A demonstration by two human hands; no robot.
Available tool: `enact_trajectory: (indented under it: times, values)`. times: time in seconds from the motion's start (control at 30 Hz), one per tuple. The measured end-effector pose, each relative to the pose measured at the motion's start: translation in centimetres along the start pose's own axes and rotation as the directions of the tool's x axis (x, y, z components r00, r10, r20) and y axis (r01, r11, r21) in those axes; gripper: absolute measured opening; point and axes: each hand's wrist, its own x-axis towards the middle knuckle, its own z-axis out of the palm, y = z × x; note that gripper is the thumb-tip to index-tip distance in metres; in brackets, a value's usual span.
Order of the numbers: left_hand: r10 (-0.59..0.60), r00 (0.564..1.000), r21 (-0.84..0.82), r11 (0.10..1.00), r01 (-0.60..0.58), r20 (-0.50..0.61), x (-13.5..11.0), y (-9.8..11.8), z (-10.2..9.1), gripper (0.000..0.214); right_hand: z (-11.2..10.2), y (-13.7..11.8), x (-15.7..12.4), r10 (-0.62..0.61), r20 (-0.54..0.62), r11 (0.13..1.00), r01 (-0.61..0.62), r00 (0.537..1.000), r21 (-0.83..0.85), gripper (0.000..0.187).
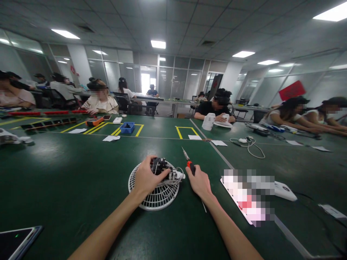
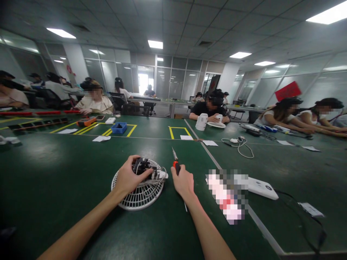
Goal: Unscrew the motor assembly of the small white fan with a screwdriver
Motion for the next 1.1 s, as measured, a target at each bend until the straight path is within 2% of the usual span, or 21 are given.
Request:
enact_trajectory:
  times: [0.1, 0.2, 0.67, 0.83, 1.1]
  values:
    - [0.016, 1.0, -0.007, 1.0, -0.016, -0.005, 0.0, 0.0, 0.0, 0.061, 0.0, 0.1, 0.2, -0.065, -0.046, 0.992, 0.06, 0.997, -0.114, 0.039]
    - [0.018, 1.0, -0.006, 1.0, -0.018, -0.004, 0.0, 0.1, 0.0, 0.059, 0.0, 0.1, 0.2, -0.073, -0.077, 0.981, 0.058, 0.994, -0.184, 0.035]
    - [0.015, 1.0, -0.004, 1.0, -0.015, -0.009, 0.0, -0.1, 0.1, 0.061, 1.0, 0.4, 0.0, -0.157, -0.093, 0.944, 0.122, 0.983, -0.308, 0.044]
    - [0.019, 1.0, 0.001, 1.0, -0.019, -0.016, 0.0, 0.0, 0.0, 0.06, 1.1, 0.4, 0.1, -0.183, -0.079, 0.935, 0.149, 0.98, -0.321, 0.046]
    - [0.017, 1.0, -0.001, 1.0, -0.017, -0.006, -0.1, 0.1, -0.1, 0.059, 1.2, 0.8, 0.3, -0.222, -0.059, 0.947, 0.201, 0.973, -0.251, 0.047]
